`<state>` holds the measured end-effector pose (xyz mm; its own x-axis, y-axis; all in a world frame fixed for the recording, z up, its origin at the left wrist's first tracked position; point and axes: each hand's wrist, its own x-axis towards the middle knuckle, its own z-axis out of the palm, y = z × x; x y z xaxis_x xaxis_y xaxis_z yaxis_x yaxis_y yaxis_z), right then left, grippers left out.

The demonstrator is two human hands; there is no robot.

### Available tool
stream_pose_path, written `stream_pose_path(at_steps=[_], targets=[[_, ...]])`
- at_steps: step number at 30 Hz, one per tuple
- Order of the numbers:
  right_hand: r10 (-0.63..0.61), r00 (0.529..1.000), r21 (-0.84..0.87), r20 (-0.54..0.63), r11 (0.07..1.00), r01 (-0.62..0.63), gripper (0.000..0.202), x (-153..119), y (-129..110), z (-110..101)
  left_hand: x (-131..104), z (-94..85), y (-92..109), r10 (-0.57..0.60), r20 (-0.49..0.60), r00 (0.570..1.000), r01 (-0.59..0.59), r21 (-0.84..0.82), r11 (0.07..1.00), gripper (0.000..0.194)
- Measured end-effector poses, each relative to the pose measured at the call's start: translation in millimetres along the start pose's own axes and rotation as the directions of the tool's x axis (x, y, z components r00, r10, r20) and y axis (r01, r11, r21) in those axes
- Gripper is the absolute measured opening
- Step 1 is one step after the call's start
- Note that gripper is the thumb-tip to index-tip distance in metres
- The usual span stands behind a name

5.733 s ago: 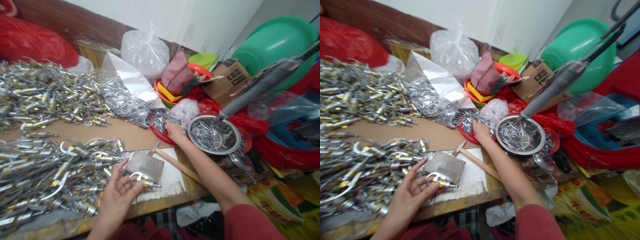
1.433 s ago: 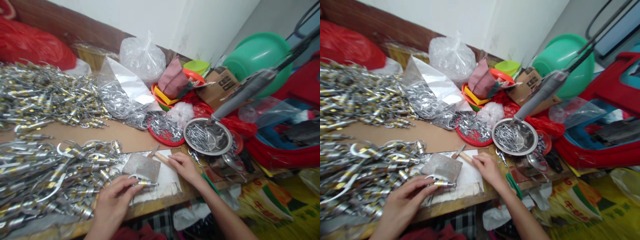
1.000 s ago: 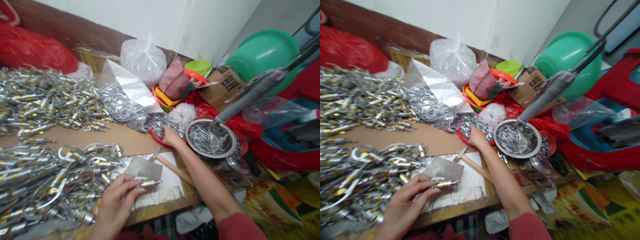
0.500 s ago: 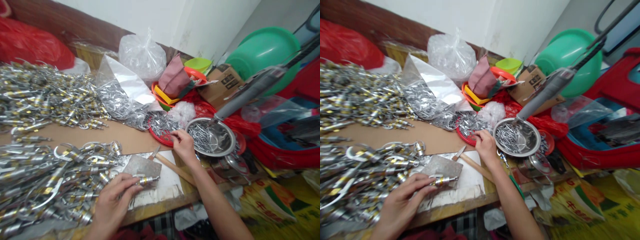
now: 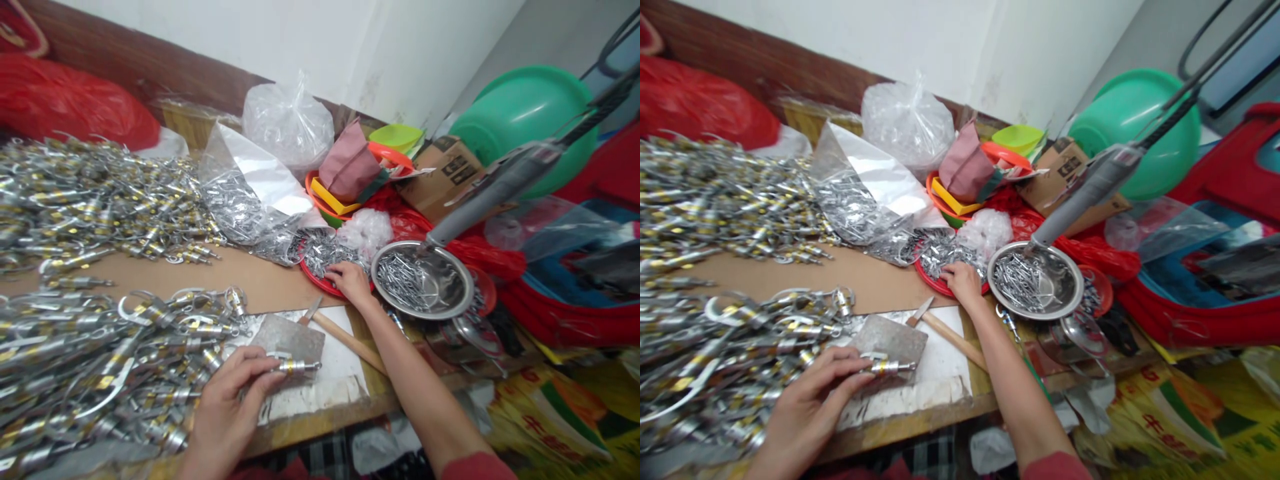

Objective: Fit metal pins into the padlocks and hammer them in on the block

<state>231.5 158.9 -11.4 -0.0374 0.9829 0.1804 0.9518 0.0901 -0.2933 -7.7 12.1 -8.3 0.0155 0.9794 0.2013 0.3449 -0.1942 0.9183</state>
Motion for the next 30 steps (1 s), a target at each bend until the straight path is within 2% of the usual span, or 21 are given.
stream_pose_path(at_steps=[8, 14, 19, 26, 30], targets=[[0.053, 0.994, -0.028, -0.092, 0.998, -0.056, 0.027, -7.4, 16.3, -8.0, -0.7, -2.0, -1.9, 0.013, 0.055, 0.998, -0.014, 0.013, 1.000, 0.014], [0.055, 0.998, -0.046, -0.030, 0.997, -0.057, 0.033, -6.6, 15.0, -5.6, 1.9, -2.1, 1.8, 0.048, 0.047, 0.998, -0.048, 0.002, 0.999, 0.013], [0.065, 0.998, -0.023, -0.004, 0.998, -0.065, 0.013, 0.0, 3.2, 1.2, 1.9, -1.7, 1.0, 0.079, 0.058, 0.995, -0.080, 0.011, 0.997, 0.013], [0.097, 0.988, 0.135, -0.122, 0.988, -0.080, 0.018, -3.7, 0.3, -12.2, 1.6, -3.7, -0.3, 0.088, 0.073, 0.993, -0.091, 0.034, 0.995, 0.013], [0.065, 0.989, 0.314, -0.129, 0.949, -0.021, 0.022, -34.2, -27.4, -21.2, 2.1, -2.0, 1.8, 0.054, 0.002, 0.999, -0.054, 0.011, 0.998, 0.009]])
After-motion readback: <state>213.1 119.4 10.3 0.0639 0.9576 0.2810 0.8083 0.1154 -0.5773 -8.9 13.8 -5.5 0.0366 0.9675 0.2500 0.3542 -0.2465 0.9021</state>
